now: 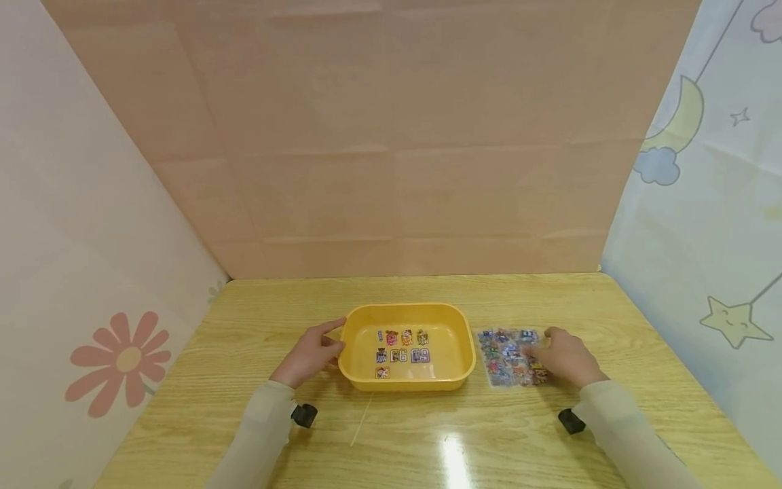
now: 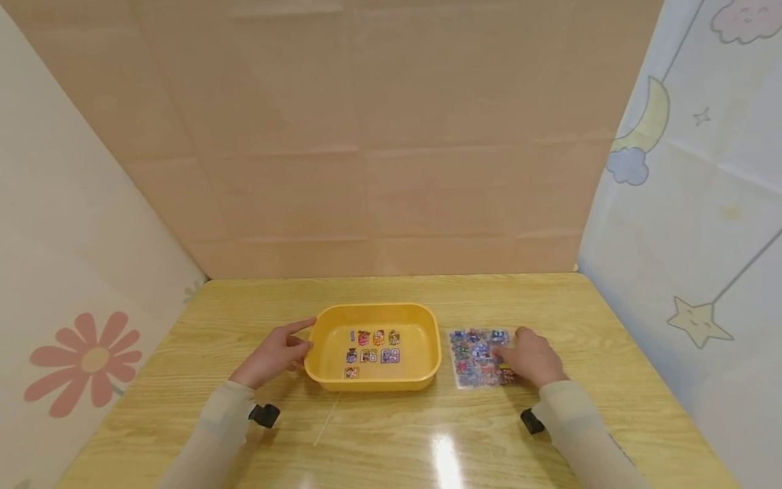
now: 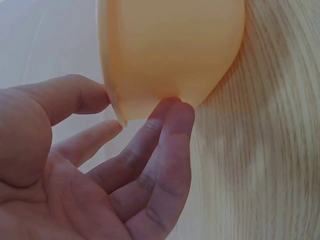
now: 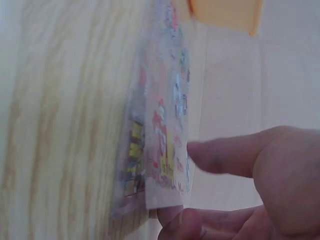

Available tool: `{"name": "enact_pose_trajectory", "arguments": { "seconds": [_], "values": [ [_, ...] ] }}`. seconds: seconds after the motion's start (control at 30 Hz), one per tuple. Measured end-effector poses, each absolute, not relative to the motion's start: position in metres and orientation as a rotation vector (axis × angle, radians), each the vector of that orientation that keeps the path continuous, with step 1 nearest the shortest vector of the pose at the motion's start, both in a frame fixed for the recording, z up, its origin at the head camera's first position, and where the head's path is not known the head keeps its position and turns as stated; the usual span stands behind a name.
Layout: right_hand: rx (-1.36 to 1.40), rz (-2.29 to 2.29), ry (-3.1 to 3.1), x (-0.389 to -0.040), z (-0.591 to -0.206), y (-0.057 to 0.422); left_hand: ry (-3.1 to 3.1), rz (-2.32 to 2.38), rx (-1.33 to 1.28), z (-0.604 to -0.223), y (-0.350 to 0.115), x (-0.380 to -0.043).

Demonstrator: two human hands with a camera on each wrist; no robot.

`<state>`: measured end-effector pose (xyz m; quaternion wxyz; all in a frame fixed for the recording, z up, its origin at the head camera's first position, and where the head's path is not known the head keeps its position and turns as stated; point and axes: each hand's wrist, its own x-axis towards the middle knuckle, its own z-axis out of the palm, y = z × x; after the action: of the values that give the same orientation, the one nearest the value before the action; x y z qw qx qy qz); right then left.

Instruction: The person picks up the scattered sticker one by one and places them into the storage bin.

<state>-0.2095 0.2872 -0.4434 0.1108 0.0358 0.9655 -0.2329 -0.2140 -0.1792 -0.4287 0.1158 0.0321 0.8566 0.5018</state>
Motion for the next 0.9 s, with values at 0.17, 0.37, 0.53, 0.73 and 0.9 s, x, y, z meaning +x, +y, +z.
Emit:
{"name": "enact_pose_trajectory", "arguments": {
  "seconds": [0.17,0.37,0.53,0.73,0.9],
  "values": [
    [0.091,-0.758,2.821,-0.208,-0.439,0.29,2.509,1.47,0.102,-0.429,-0.179,-0.214],
    [0.098,-0.882,2.772,-0.207,-0.439,0.294,2.505,1.471,0.097,-0.429,-0.18,-0.215],
    [0.117,-1.023,2.705,-0.207,-0.441,0.297,2.496,1.486,0.114,-0.428,-0.18,-0.214],
    [0.133,-1.082,2.682,-0.208,-0.438,0.298,2.513,1.463,0.103,-0.429,-0.18,-0.215],
    [0.148,-1.132,2.655,-0.207,-0.439,0.299,2.515,1.464,0.099,-0.429,-0.18,-0.215]
  ]
}}
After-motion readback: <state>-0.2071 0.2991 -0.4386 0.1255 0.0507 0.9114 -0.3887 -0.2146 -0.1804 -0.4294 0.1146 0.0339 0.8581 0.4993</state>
